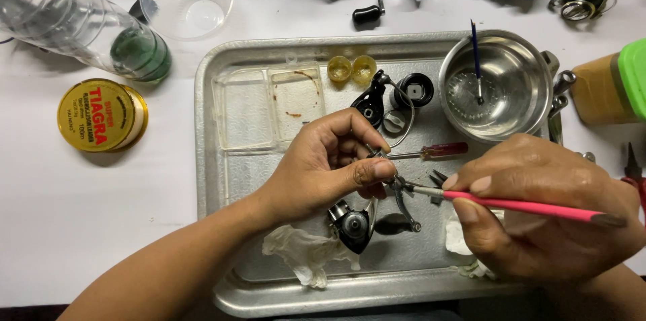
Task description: Disassembling and lubricating a fishing reel on a workbench
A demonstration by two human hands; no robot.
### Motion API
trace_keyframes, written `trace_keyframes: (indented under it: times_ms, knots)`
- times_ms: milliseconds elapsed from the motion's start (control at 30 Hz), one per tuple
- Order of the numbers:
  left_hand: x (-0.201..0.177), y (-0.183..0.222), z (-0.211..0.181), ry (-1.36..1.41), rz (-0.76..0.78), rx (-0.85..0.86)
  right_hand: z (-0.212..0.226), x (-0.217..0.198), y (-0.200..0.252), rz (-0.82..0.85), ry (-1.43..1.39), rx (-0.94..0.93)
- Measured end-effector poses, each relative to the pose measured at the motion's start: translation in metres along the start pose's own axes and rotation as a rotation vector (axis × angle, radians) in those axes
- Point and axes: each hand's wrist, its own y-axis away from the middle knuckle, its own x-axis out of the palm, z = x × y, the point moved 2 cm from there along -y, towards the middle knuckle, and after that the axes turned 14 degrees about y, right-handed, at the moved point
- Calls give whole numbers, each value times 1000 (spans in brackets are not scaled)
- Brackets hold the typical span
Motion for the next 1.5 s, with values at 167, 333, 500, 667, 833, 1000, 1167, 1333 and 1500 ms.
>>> trace_keyframes:
  times_ms: [167,333,500,667,833,1000,1167,1333,1500]
  knots:
    - [1,0,-1,-17,-12,-6,13,17,-5,-168,46,73]
    - [0,0,1,-2,-3,-7,19,18,-4,-324,206,110]
    - [1,1,-1,-25,-4,6,24,20,-14,-385,150,123]
    - [1,1,0,-18,-3,5,24,21,-10,-358,163,152]
    - [0,1,1,-40,-5,14,25,20,-10,-400,206,204]
    - [0,0,3,-10,3,-4,23,22,-11,-415,159,174]
    - [0,1,1,-17,3,2,-1,4,-3,36,-78,13]
    - [0,0,2,-19,4,-2,9,13,4,-94,126,100]
    - [1,1,1,2,-8,-8,13,14,-3,-238,-10,77]
